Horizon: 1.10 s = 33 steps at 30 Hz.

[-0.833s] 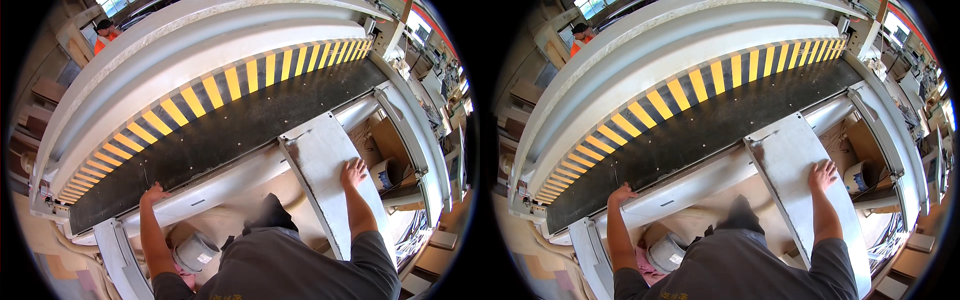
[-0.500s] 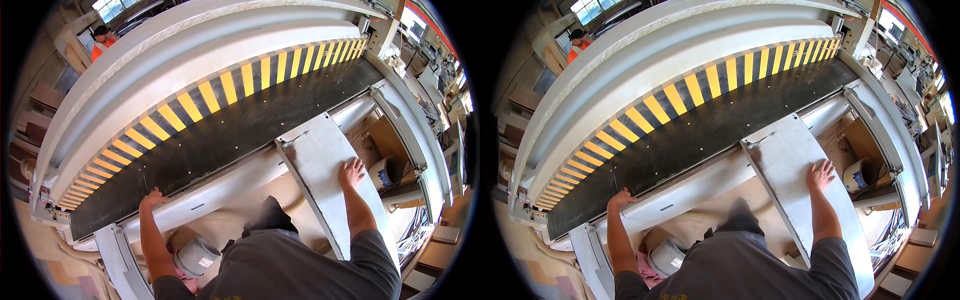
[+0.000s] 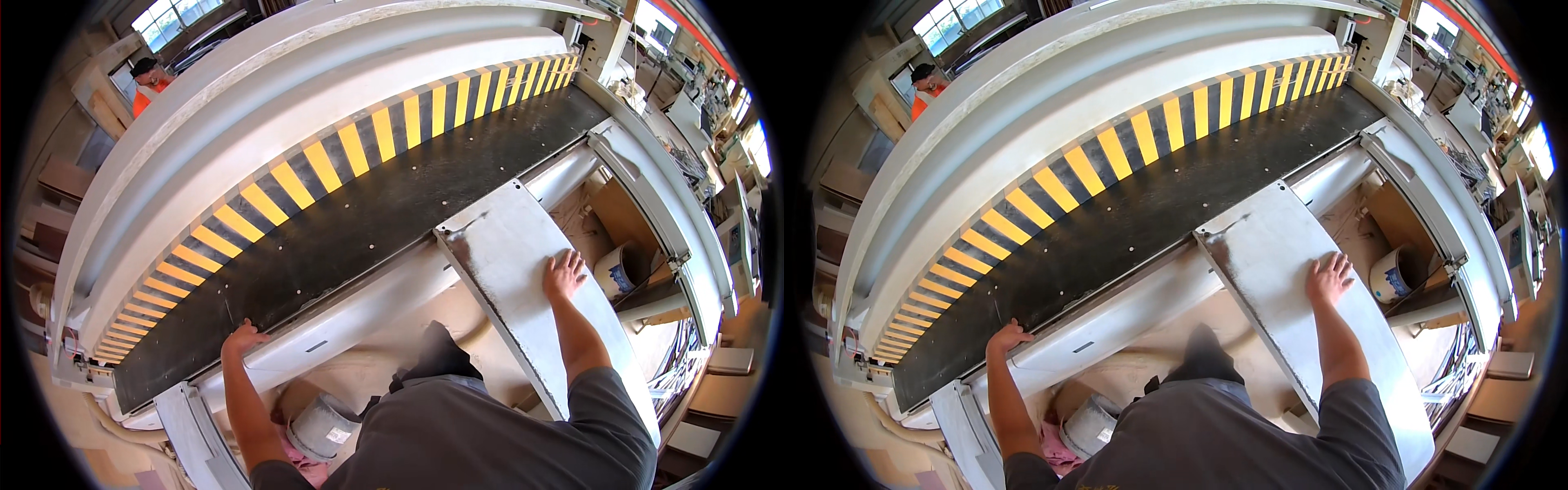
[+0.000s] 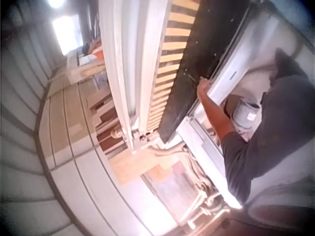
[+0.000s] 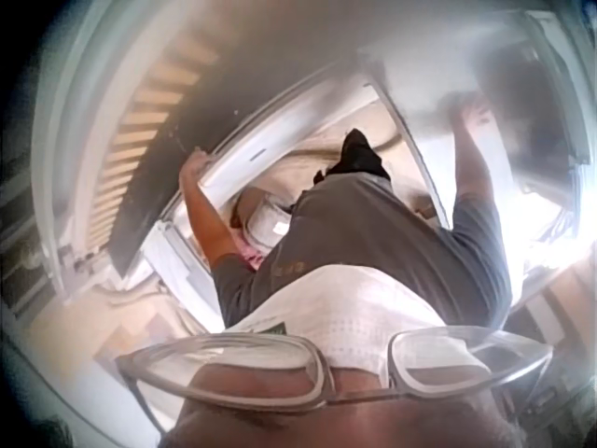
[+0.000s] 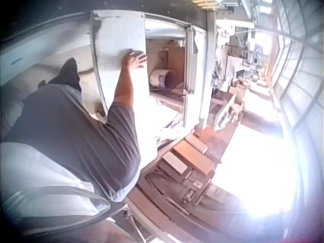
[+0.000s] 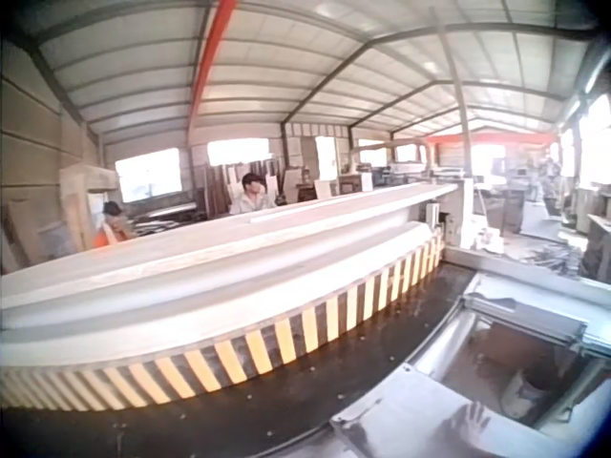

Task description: The person adjusts the support table of an industrial cutting machine, guides a large panel through the cutter with a coworker, and removes cut strips from the machine.

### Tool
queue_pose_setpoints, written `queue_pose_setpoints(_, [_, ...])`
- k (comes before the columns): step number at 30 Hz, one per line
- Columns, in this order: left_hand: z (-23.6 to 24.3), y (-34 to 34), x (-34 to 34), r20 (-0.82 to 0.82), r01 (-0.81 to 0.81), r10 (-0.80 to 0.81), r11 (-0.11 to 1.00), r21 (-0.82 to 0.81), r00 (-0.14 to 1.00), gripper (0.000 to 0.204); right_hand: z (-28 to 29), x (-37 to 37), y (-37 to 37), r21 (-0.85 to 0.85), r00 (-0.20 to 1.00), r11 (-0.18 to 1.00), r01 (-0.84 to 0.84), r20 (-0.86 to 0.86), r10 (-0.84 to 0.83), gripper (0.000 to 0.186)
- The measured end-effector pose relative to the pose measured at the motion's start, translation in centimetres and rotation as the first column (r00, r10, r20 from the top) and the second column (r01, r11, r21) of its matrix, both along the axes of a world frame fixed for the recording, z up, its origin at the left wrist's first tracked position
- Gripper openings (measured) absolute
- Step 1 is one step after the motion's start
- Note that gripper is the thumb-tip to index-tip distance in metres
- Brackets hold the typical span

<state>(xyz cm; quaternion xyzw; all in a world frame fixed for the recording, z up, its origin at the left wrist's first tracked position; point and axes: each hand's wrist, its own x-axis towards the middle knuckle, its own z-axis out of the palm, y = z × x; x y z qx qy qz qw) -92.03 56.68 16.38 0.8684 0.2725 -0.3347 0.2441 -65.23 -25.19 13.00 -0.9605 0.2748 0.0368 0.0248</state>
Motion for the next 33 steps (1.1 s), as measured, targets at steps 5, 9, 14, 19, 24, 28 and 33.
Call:
queue_pose_setpoints(5, [0.3, -0.1, 0.2, -0.021, -0.062, 0.061, 0.998, -0.026, 0.998, 0.061, -0.3, 0.0, -0.2, -0.006, 1.0, 1.0, -0.003, 0.013, 0.003, 0.074])
queue_pose_setpoints(9, [-0.1, 0.4, 0.0, -0.054, -0.084, 0.081, 0.995, -0.051, 0.995, 0.059, -0.5, 0.2, -0.2, -0.01, 1.0, 1.0, -0.009, 0.029, 0.009, 0.074])
queue_pose_setpoints(14, [-0.2, 0.2, 0.0, -0.01, -0.076, 0.075, 0.997, -0.031, 0.997, 0.057, -0.8, 0.1, -0.4, -0.013, 0.999, 1.0, -0.004, 0.046, 0.004, 0.075])
queue_pose_setpoints(19, [0.0, 0.1, -0.3, 0.005, -0.082, 0.083, 0.994, -0.066, 0.997, 0.055, -0.8, 0.1, -0.3, 0.0, 0.999, 1.0, -0.008, 0.044, 0.008, 0.075])
queue_pose_setpoints(24, [0.3, -0.1, -0.3, 0.021, -0.057, 0.058, 0.998, -0.04, 0.998, 0.056, -0.5, 0.1, -0.2, -0.001, 0.999, 1.0, -0.004, 0.036, 0.004, 0.075])
queue_pose_setpoints(28, [1.0, -0.7, 0.7, -0.041, -0.051, 0.051, 0.999, -0.008, 0.998, 0.058, -0.8, 0.0, -0.6, 0.003, 0.999, 1.0, 0.002, 0.046, -0.002, 0.075])
queue_pose_setpoints(33, [0.2, 0.0, -0.2, -0.024, -0.027, 0.028, 1.0, 0.014, 0.999, 0.058, -0.5, 0.1, -0.2, 0.001, 0.999, 1.0, -0.001, 0.034, 0.001, 0.075])
